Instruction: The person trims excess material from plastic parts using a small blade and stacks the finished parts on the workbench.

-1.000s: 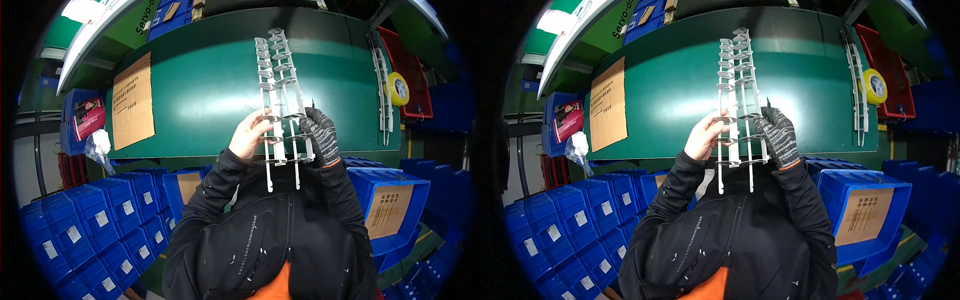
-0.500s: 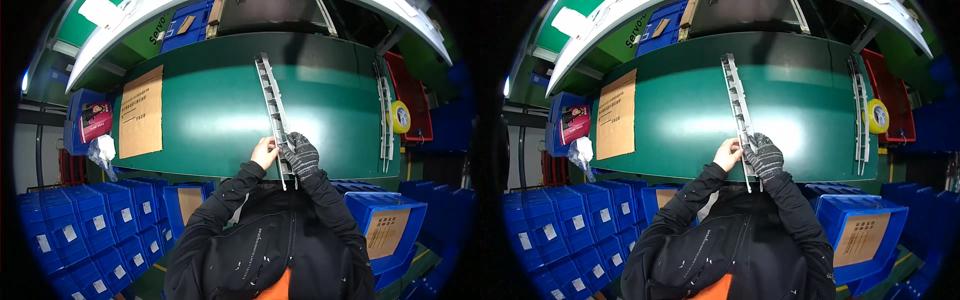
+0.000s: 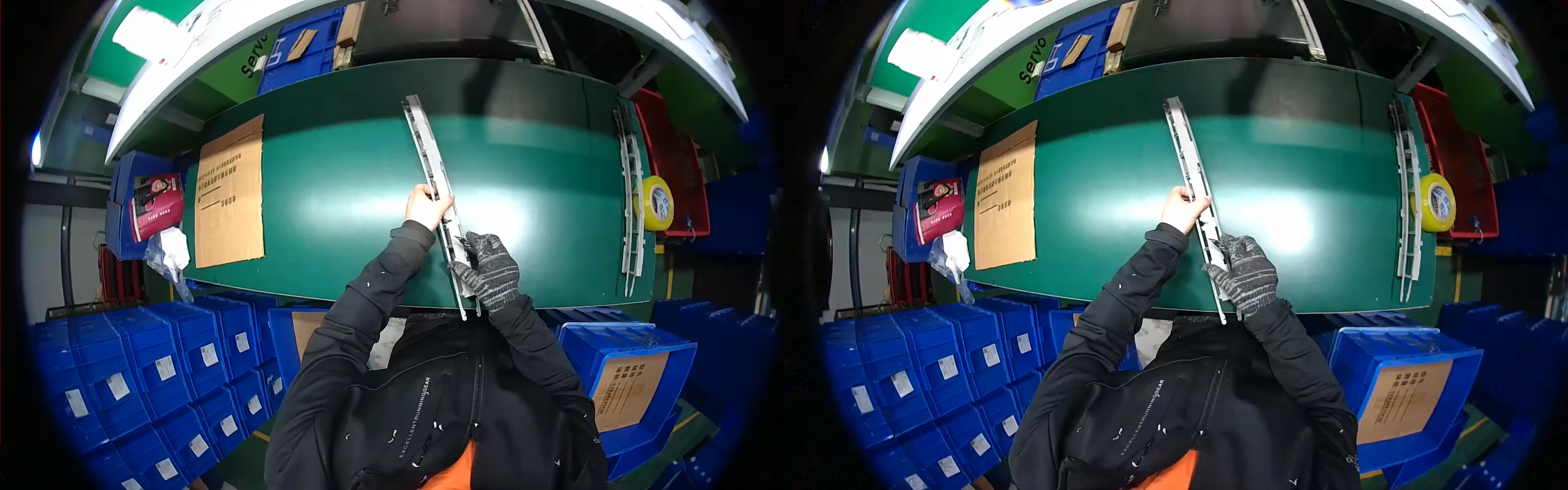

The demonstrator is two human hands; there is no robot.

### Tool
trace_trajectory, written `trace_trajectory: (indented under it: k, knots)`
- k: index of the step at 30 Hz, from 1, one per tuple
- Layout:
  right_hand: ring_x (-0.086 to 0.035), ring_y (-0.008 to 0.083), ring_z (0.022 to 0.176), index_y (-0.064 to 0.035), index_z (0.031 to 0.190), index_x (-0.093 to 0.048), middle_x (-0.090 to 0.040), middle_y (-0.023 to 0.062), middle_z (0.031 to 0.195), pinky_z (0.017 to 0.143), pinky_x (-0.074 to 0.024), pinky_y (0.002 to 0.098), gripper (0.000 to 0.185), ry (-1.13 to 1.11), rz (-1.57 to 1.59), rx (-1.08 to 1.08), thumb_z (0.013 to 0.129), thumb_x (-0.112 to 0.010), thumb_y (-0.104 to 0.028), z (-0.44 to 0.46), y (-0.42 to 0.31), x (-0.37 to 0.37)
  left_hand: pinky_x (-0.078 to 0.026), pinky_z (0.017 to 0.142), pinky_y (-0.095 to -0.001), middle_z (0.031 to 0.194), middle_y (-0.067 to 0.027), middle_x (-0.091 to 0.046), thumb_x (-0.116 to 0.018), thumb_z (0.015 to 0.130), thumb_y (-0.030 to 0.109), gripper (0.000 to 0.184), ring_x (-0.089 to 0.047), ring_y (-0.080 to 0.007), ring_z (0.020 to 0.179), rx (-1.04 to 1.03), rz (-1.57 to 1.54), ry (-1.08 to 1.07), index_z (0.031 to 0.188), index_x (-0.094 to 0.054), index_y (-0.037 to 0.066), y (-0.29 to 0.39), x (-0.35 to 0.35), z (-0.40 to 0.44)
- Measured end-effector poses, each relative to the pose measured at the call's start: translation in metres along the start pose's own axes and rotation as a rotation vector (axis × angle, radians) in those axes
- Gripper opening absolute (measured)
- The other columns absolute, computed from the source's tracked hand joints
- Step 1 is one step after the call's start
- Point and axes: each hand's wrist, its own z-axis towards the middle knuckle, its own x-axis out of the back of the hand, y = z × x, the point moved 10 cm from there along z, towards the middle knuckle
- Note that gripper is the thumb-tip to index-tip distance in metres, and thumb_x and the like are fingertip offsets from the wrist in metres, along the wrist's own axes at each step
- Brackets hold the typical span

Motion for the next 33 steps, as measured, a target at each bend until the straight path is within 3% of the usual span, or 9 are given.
trace_trajectory:
  k: [1, 6, 10, 19, 21, 23, 25, 32, 33]
  knots:
    - [-0.057, 0.0285, 0.082, -0.0054, 0.108, -0.053, -0.057, 0.0133, 0.096, 0.072, -0.0471, 0.0352, 0.052, 0.015, 0.000, -0.019, 0.069, -0.067, -0.037, -0.007, 0.001, 0.013, -0.044, 0.074, -0.0326, 0.083, -0.0167, -0.055, -0.071, 0.062, 0.029, 0.043, -0.055, -0.0254, 0.081, 0.056, -0.117, -0.044, 0.081, -0.049, -0.004, 0.007, -0.005, 0.000]
    - [-0.059, 0.0271, 0.074, -0.0048, 0.100, -0.058, -0.059, 0.0129, 0.083, 0.065, -0.0481, 0.0346, 0.038, -0.021, 0.417, 0.047, 0.070, -0.068, -0.025, -0.063, -0.005, 0.064, -0.046, 0.050, -0.0272, 0.064, -0.0095, -0.056, -0.070, 0.064, 0.022, 0.038, -0.056, -0.0162, 0.052, -0.107, -0.145, -0.123, 0.080, -0.048, -0.005, 0.115, -0.059, 0.001]
    - [-0.060, 0.0279, 0.075, -0.0039, 0.098, -0.060, -0.061, 0.0135, 0.083, 0.068, -0.0478, 0.0339, 0.029, -0.222, 0.452, -0.013, 0.075, -0.063, -0.021, -0.095, 0.028, 0.042, -0.047, 0.057, -0.0292, 0.069, -0.0123, -0.057, -0.070, 0.063, 0.023, 0.039, -0.058, -0.0186, 0.060, -0.090, -0.160, -0.327, 0.079, -0.049, -0.005, 0.151, -0.176, 0.009]
    - [-0.060, 0.0217, 0.086, 0.0004, 0.098, -0.059, -0.062, 0.0137, 0.092, 0.077, -0.0466, 0.0313, 0.023, 0.251, 0.510, -0.573, 0.080, -0.058, -0.013, -0.152, 0.184, 0.012, -0.047, 0.066, -0.0307, 0.074, -0.0142, -0.060, -0.070, 0.064, 0.034, 0.048, -0.059, -0.0220, 0.069, -0.217, 0.090, -0.473, 0.083, -0.051, -0.006, 0.193, -0.355, -0.003]
    - [-0.059, 0.0209, 0.084, -0.0009, 0.099, -0.059, -0.061, 0.0114, 0.093, 0.075, -0.0469, 0.0301, 0.022, 0.319, 0.881, -0.610, 0.080, -0.058, -0.012, -0.155, 0.192, 0.000, -0.047, 0.064, -0.0313, 0.073, -0.0154, -0.060, -0.069, 0.065, 0.035, 0.049, -0.060, -0.0233, 0.068, -0.212, 0.155, -0.365, 0.082, -0.051, -0.007, 0.198, -0.363, -0.002]
    - [-0.057, 0.0174, 0.083, -0.0012, 0.098, -0.058, -0.059, 0.0094, 0.094, 0.072, -0.0470, 0.0283, 0.021, 0.243, 0.676, -0.620, 0.080, -0.058, -0.011, -0.155, 0.188, 0.009, -0.047, 0.064, -0.0324, 0.073, -0.0171, -0.060, -0.068, 0.066, 0.037, 0.049, -0.060, -0.0254, 0.068, -0.229, 0.144, -0.361, 0.081, -0.051, -0.006, 0.203, -0.375, -0.006]
    - [-0.060, 0.0268, 0.083, -0.0017, 0.092, -0.061, -0.062, 0.0140, 0.088, 0.075, -0.0467, 0.0348, 0.024, 0.323, 0.867, -0.658, 0.075, -0.064, -0.018, -0.158, 0.195, 0.003, -0.045, 0.076, -0.0380, 0.088, -0.0253, -0.059, -0.067, 0.066, 0.034, 0.052, -0.058, -0.0356, 0.085, -0.163, 0.151, -0.387, 0.088, -0.052, -0.011, 0.208, -0.381, -0.013]
    - [-0.061, 0.0248, 0.078, 0.0000, 0.093, -0.060, -0.063, 0.0127, 0.086, 0.071, -0.0479, 0.0337, 0.024, 0.252, 0.815, -0.678, 0.075, -0.064, -0.015, -0.158, 0.192, 0.002, -0.044, 0.079, -0.0328, 0.096, -0.0198, -0.060, -0.059, 0.076, 0.042, 0.064, -0.058, -0.0267, 0.090, -0.127, -0.077, -0.602, 0.112, -0.046, -0.009, 0.188, -0.391, -0.003]
    - [-0.061, 0.0224, 0.076, 0.0004, 0.092, -0.059, -0.063, 0.0119, 0.084, 0.070, -0.0480, 0.0319, 0.021, 0.273, 0.877, -0.696, 0.077, -0.062, -0.014, -0.158, 0.191, 0.010, -0.044, 0.079, -0.0329, 0.097, -0.0189, -0.059, -0.059, 0.077, 0.038, 0.058, -0.058, -0.0269, 0.088, -0.291, -0.011, -0.508, 0.112, -0.048, -0.006, 0.217, -0.353, -0.015]
